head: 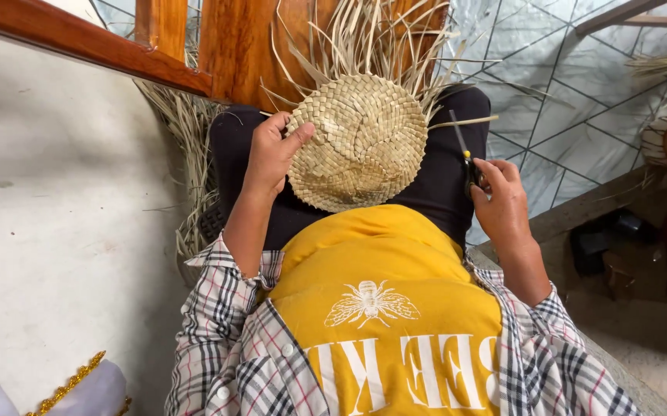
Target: Trimming excess straw strands from the edges of a circular woven object using scissors
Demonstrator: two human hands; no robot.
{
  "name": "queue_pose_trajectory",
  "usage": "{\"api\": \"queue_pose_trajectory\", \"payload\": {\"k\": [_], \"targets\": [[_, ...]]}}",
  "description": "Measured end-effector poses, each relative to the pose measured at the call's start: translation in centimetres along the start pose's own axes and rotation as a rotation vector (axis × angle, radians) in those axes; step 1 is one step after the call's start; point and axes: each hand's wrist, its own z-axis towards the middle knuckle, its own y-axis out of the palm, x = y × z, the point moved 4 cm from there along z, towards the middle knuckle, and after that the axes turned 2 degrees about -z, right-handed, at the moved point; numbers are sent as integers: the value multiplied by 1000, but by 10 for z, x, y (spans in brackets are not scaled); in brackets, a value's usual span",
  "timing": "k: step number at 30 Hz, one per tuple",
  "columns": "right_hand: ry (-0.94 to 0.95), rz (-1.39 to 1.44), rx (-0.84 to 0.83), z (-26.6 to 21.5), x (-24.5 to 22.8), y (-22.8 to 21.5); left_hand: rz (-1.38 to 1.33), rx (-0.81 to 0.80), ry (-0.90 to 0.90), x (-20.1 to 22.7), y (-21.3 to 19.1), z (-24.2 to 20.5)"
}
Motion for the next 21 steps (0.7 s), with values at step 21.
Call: {"api": "queue_pose_trajectory", "payload": {"k": [21], "targets": [[291,52,-85,5,4,-3,1332,-218,1127,-49,30,-9]]}}
